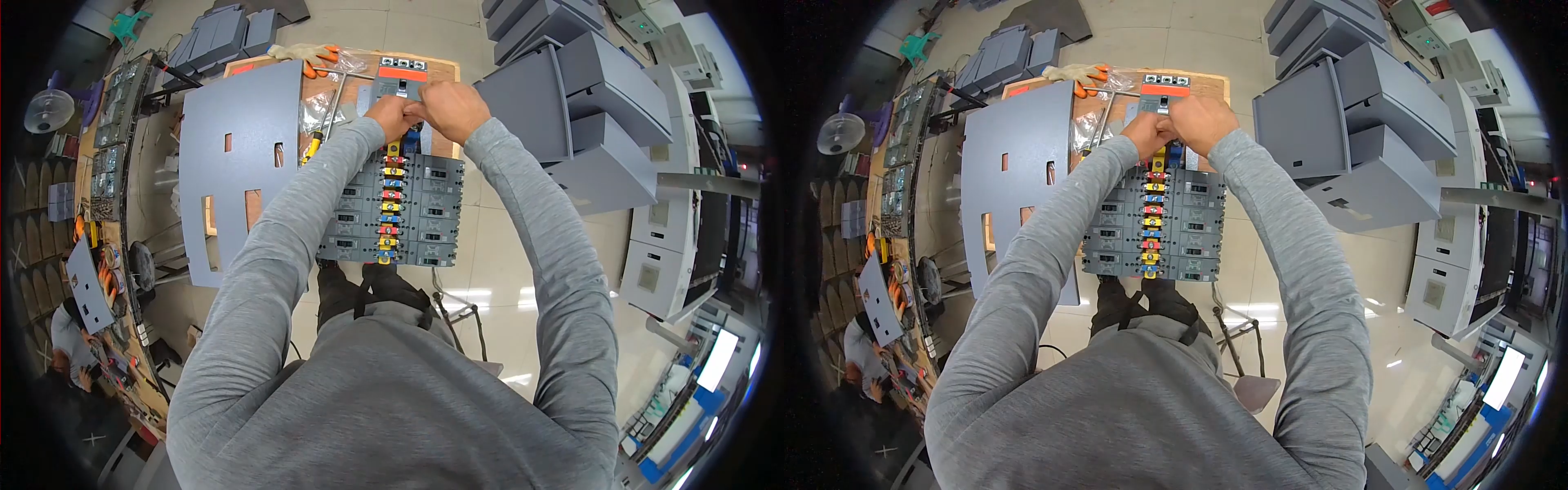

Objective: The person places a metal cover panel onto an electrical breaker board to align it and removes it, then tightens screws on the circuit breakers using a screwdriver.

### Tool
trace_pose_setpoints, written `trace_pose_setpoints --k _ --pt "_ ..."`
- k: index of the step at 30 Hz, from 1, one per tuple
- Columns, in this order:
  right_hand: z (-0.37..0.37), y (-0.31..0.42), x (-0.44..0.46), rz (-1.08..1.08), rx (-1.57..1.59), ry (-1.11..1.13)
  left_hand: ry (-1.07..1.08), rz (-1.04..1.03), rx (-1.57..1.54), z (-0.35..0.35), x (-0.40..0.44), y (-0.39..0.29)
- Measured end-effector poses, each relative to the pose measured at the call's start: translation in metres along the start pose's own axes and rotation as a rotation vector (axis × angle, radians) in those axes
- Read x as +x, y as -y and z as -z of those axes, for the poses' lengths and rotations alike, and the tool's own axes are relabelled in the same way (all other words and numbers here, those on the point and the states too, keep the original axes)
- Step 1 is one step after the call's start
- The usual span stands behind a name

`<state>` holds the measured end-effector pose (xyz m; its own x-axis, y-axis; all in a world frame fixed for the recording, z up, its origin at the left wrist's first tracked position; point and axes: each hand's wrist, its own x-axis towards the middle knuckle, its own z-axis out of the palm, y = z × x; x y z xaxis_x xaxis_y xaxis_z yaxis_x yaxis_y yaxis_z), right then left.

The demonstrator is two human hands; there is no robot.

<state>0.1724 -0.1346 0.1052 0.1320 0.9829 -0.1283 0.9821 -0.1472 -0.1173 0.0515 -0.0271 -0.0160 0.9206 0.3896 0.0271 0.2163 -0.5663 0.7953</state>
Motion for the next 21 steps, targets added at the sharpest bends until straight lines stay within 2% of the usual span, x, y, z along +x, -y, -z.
trace_pose_setpoints --k 12,15,21 --pt "-0.006 0.012 -0.001 -0.182 0.051 -0.089 0.023 0.042 -0.133 -0.006 0.004 0.006" --pt "-0.005 0.015 0.001 -0.23 0.074 -0.066 0.016 0.042 0.023 -0.001 0.001 -0.002" --pt "-0.002 0.015 0.002 -0.277 0.1 -0.051 0.058 0.035 0.024 0.005 0.0 -0.007"
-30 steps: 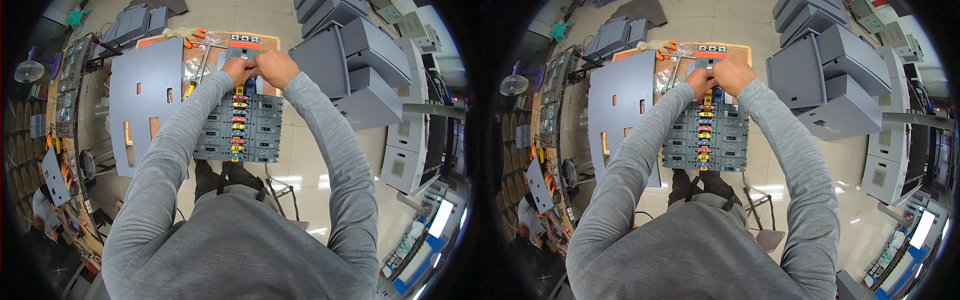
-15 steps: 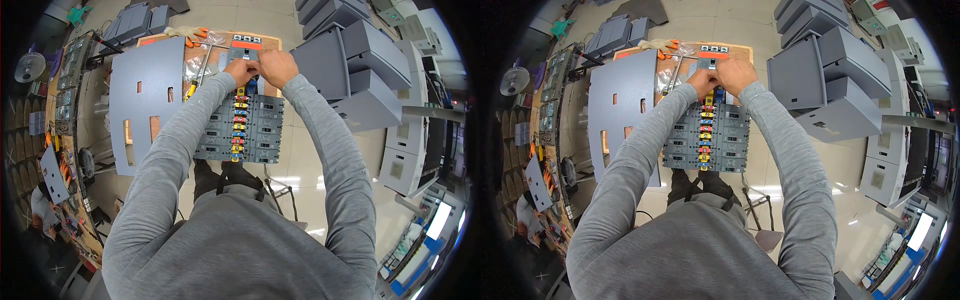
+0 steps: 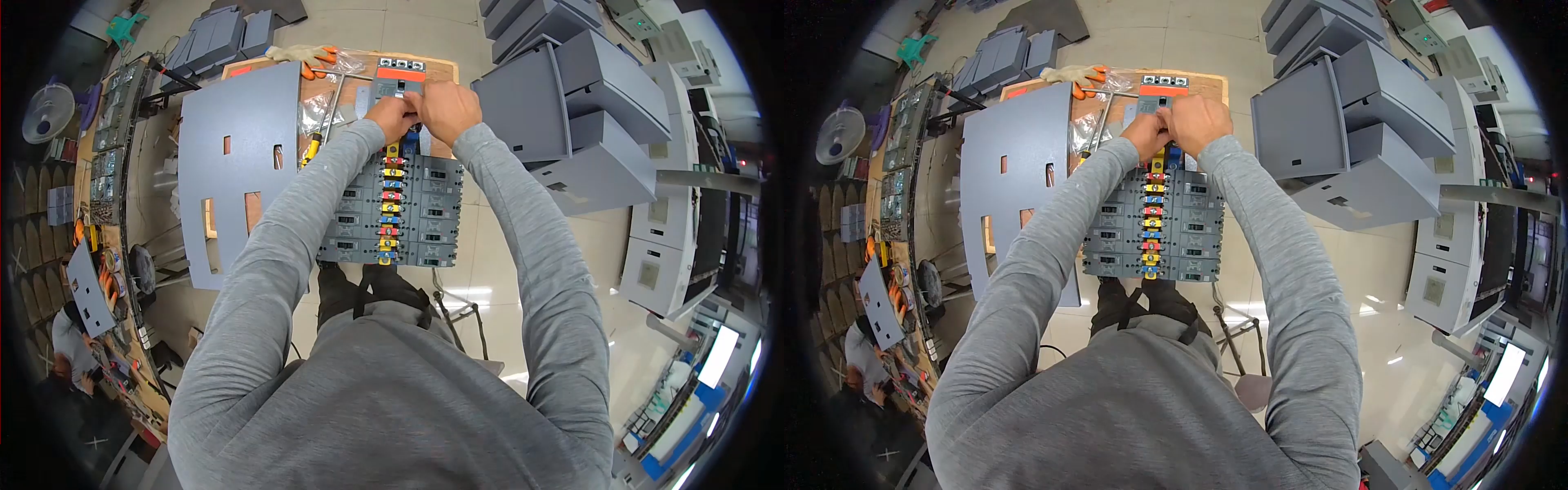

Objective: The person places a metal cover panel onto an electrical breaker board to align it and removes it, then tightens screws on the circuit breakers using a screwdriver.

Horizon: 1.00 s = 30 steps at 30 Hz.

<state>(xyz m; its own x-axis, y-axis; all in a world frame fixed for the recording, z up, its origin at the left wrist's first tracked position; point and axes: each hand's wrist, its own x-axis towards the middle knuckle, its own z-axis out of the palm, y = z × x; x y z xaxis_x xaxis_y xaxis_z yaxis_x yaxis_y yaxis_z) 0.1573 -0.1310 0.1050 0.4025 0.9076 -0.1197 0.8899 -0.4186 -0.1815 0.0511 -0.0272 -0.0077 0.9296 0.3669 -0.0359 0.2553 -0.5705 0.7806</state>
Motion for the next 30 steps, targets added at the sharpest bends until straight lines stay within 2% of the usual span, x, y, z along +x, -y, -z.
trace_pose_setpoints --k 6,8,9,12,14,15,17,19,21,22,26,30 --pt "-0.005 0.0 -0.001 -0.066 0.045 -0.013 -0.054 -0.033 0.0 -0.002 -0.001 -0.002" --pt "-0.006 -0.005 -0.003 -0.052 0.088 -0.02 -0.057 -0.111 -0.148 -0.003 -0.002 0.0" --pt "-0.004 -0.004 -0.008 -0.055 0.127 -0.088 -0.058 -0.147 -0.222 -0.003 -0.004 0.001" --pt "0.007 -0.007 -0.036 -0.053 0.28 -0.27 -0.117 -0.063 -0.237 0.005 -0.003 -0.001" --pt "0.015 -0.024 -0.059 -0.037 0.429 -0.369 -0.327 -0.094 -0.326 0.036 -0.013 -0.004" --pt "0.016 -0.033 -0.076 -0.116 0.47 -0.367 -0.437 -0.11 -0.364 0.053 -0.02 0.002" --pt "0.006 -0.053 -0.113 -0.23 0.562 -0.38 -0.647 0.15 -0.196 0.082 -0.044 0.039" --pt "-0.015 -0.071 -0.155 -0.295 0.606 -0.384 -0.488 0.538 0.188 0.103 -0.077 0.073" --pt "-0.043 -0.077 -0.198 -0.386 0.674 -0.336 -0.266 0.695 0.324 0.083 -0.098 0.157" --pt "-0.054 -0.078 -0.215 -0.451 0.747 -0.295 -0.232 0.734 0.311 0.072 -0.109 0.167" --pt "-0.062 -0.028 -0.246 -0.478 0.884 -0.194 -0.149 0.773 0.22 0.034 -0.131 0.176" --pt "-0.065 0.059 -0.246 -0.228 0.893 -0.059 -0.177 0.712 0.205 0.032 -0.135 0.182"
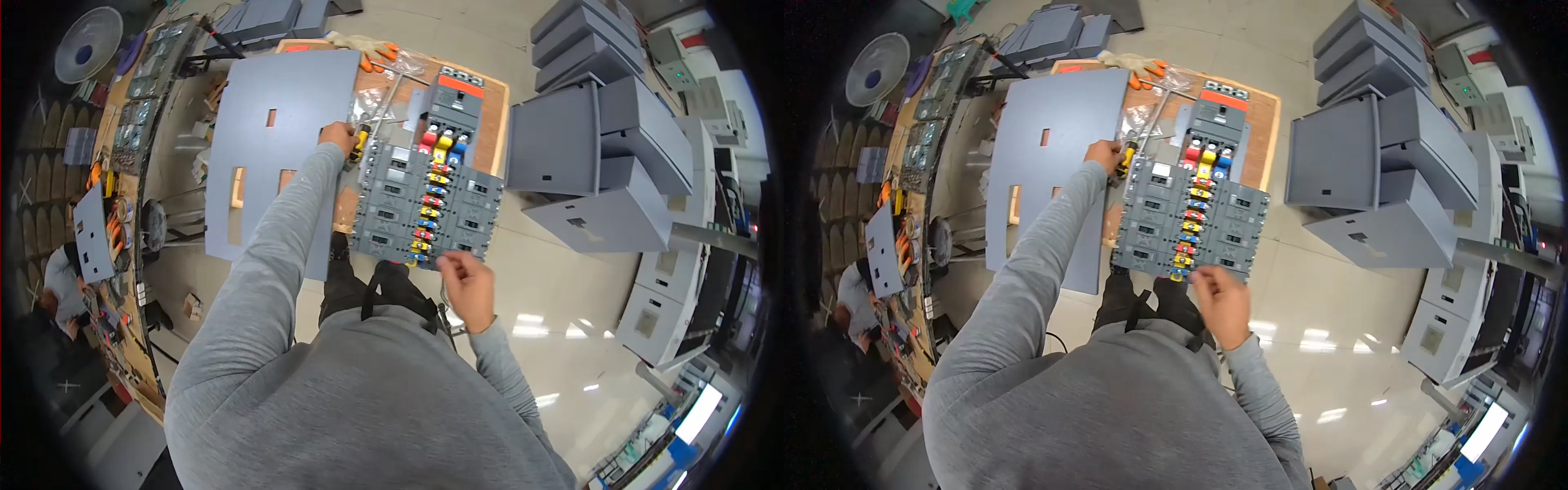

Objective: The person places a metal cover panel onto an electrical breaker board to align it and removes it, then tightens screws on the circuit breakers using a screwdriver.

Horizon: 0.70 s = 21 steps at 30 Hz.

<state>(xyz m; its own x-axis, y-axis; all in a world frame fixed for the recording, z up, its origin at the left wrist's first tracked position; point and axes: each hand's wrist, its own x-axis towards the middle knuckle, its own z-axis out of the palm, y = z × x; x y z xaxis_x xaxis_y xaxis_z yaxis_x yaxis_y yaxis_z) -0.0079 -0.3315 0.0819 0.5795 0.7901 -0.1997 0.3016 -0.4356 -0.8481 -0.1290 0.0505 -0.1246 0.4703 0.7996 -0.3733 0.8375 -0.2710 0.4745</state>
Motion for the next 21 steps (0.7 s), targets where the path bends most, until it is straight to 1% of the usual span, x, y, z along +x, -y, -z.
trace_pose_setpoints --k 3,4,6,9,11,13,14,15,16,17,18,20,21 --pt "-0.043 0.022 -0.011 0.123 0.053 0.147 -0.074 0.106 0.021 0.026 -0.017 -0.017" --pt "-0.054 0.03 -0.014 0.131 0.062 0.177 -0.048 0.133 0.075 0.029 -0.014 -0.013" --pt "-0.071 0.045 -0.019 0.137 0.073 0.23 -0.016 0.113 0.108 0.03 -0.011 -0.006" --pt "-0.088 0.058 -0.029 0.154 0.007 0.305 0.017 0.078 0.136 0.02 -0.014 0.0" --pt "-0.097 0.056 -0.036 0.086 -0.028 0.384 0.031 0.071 0.115 0.025 -0.017 0.001" --pt "-0.113 0.051 -0.043 0.042 -0.034 0.456 -0.065 0.074 0.052 0.036 -0.035 0.006" --pt "-0.124 0.042 -0.045 -0.035 -0.03 0.538 -0.126 0.082 0.028 0.044 -0.043 0.015" --pt "-0.139 0.035 -0.047 -0.1 0.009 0.532 -0.187 0.089 0.008 0.053 -0.05 0.027" --pt "-0.156 0.028 -0.047 -0.164 0.045 0.52 -0.132 0.13 -0.023 0.059 -0.049 0.056" --pt "-0.174 0.02 -0.046 -0.228 0.08 0.503 -0.249 0.162 0.011 0.061 -0.056 0.087" --pt "-0.196 0.009 -0.042 -0.284 0.037 0.486 -0.363 0.192 0.048 0.064 -0.067 0.123" --pt "-0.255 -0.043 -0.034 -0.409 -0.012 0.422 -0.456 0.307 0.21 0.074 -0.089 0.208" --pt "-0.278 -0.056 -0.033 -0.442 -0.046 0.358 -0.411 0.447 0.262 0.088 -0.107 0.234"
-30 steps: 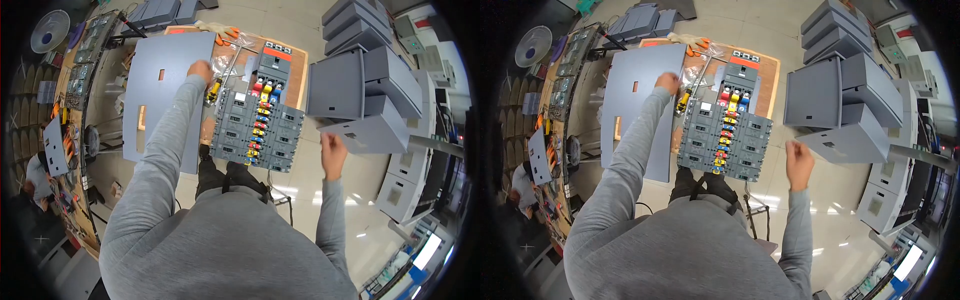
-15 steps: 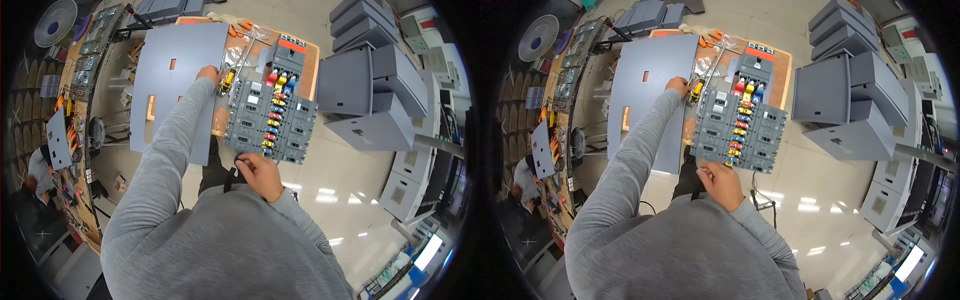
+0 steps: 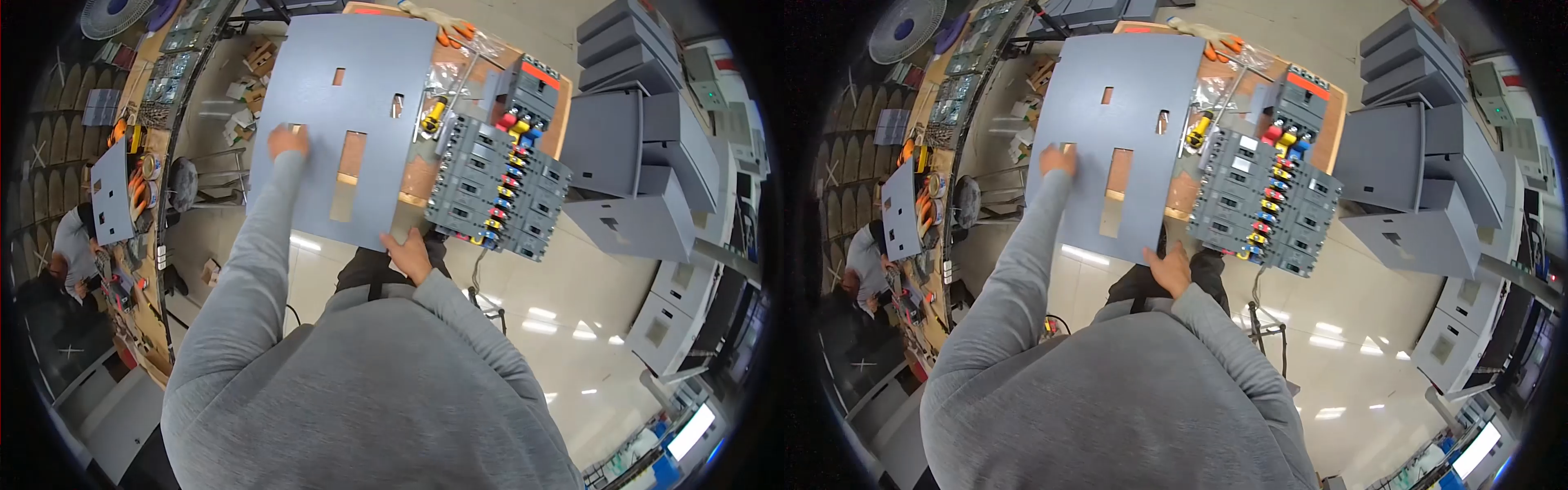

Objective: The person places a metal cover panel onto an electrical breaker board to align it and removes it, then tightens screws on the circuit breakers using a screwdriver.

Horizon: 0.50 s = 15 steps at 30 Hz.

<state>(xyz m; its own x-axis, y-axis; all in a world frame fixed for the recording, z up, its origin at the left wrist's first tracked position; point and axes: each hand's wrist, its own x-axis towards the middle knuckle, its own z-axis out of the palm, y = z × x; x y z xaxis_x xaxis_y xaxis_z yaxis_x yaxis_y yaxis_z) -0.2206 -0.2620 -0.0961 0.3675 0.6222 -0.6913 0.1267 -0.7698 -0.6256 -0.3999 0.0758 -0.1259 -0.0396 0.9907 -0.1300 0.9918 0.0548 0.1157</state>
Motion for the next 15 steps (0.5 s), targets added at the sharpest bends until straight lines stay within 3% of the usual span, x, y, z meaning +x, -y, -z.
trace_pose_setpoints --k 3,5,6,9,10,12,15 --pt "-0.048 -0.007 0.032 -0.052 -0.049 -0.271 0.007 0.189 0.123 -0.054 0.028 0.13" --pt "-0.058 -0.001 0.04 0.006 0.321 -0.224 0.076 0.211 0.084 -0.057 0.026 0.171" --pt "-0.062 0.002 0.044 0.036 0.505 -0.203 0.169 0.222 -0.007 -0.057 0.028 0.185" --pt "-0.049 0.051 0.024 -0.073 0.198 -0.29 0.348 0.238 -0.112 -0.061 0.048 0.21" --pt "-0.047 0.064 0.016 -0.008 0.299 -0.318 0.384 0.243 -0.121 -0.057 0.056 0.213" --pt "-0.041 0.077 0.002 0.124 0.492 -0.375 0.359 0.269 -0.162 -0.039 0.06 0.207" --pt "-0.051 0.08 -0.001 0.097 0.656 -0.424 0.218 0.263 -0.176 -0.019 0.056 0.216"
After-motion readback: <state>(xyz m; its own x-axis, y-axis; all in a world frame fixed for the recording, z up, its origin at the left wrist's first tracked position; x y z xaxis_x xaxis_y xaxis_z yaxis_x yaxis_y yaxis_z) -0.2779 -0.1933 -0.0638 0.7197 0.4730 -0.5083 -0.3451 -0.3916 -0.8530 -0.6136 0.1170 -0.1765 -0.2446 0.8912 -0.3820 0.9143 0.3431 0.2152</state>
